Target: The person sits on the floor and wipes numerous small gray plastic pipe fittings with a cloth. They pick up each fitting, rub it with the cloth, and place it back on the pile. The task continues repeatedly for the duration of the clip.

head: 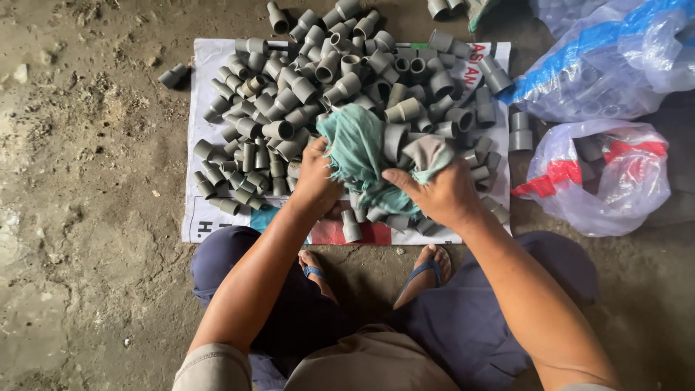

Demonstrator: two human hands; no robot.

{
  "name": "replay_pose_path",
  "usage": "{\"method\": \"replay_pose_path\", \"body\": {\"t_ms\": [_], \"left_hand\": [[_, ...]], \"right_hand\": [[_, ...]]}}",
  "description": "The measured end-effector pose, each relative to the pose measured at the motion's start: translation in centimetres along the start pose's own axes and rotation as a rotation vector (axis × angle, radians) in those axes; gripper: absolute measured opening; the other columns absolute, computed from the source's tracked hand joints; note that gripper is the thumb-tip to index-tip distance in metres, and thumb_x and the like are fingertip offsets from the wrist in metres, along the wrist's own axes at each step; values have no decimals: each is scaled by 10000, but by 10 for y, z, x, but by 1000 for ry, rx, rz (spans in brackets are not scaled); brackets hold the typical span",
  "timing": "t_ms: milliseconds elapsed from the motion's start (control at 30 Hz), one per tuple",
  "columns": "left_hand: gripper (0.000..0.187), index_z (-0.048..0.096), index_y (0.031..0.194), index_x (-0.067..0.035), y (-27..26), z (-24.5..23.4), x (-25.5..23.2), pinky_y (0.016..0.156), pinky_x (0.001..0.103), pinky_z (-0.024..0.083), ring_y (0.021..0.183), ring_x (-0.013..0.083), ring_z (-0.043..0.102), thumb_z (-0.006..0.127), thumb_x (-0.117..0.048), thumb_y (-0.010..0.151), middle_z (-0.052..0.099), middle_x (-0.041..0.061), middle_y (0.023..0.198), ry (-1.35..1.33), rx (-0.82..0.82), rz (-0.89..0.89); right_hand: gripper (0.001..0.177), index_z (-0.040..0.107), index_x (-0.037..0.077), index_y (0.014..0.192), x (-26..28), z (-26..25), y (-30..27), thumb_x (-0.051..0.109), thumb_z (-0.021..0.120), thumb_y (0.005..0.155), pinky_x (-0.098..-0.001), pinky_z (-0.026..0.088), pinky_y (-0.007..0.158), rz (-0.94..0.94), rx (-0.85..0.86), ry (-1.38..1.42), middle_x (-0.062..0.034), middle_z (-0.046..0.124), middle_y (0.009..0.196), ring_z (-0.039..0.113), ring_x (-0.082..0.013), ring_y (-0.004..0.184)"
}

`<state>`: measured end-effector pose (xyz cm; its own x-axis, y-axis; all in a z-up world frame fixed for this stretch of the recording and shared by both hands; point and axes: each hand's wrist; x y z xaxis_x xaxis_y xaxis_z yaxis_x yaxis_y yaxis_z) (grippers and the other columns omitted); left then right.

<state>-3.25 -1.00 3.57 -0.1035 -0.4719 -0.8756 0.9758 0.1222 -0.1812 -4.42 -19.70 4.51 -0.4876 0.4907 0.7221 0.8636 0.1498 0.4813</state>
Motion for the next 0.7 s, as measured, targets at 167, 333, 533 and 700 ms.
{"method": "replay_pose_path", "body": {"t_ms": [167,333,533,700], "left_hand": [[154,723,847,-12,1,7,-6,598,242,521,568,92,599,739,-130,945,668,77,651,25,121,-156],[61,789,921,-99,10,-17,-5,738,292,557,778,88,629,812,-128,872,728,53,752,485,395,105],[200,801,974,-82,14,-23,7,851,336,577,886,98,648,880,-75,791,769,59,829,464,359,194],[150,802,974,-71,9,-10,14,837,327,577,855,86,601,859,-71,835,758,35,827,391,319,156]], "right_hand": [[265,624,-9,833,14,-7,14,177,781,935,-491,519,555,267,172,15,-235,666,694,726,-449,764],[228,691,1,850,4,-26,4,128,874,797,-382,543,631,409,52,115,-184,712,750,728,-234,807],[266,715,60,933,-48,-33,-30,236,889,837,-319,545,767,455,-57,330,-82,735,860,623,-109,858],[514,699,0,1175,-51,-50,-37,377,881,877,-438,549,902,188,-39,126,-167,736,1080,696,-248,1029]]}}
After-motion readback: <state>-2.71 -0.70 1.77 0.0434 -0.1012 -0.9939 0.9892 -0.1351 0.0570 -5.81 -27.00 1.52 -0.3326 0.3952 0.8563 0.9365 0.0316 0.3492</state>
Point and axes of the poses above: each hand's wrist, its own y-axis towards the middle knuckle, its own z-axis out of the palm, x = y × z
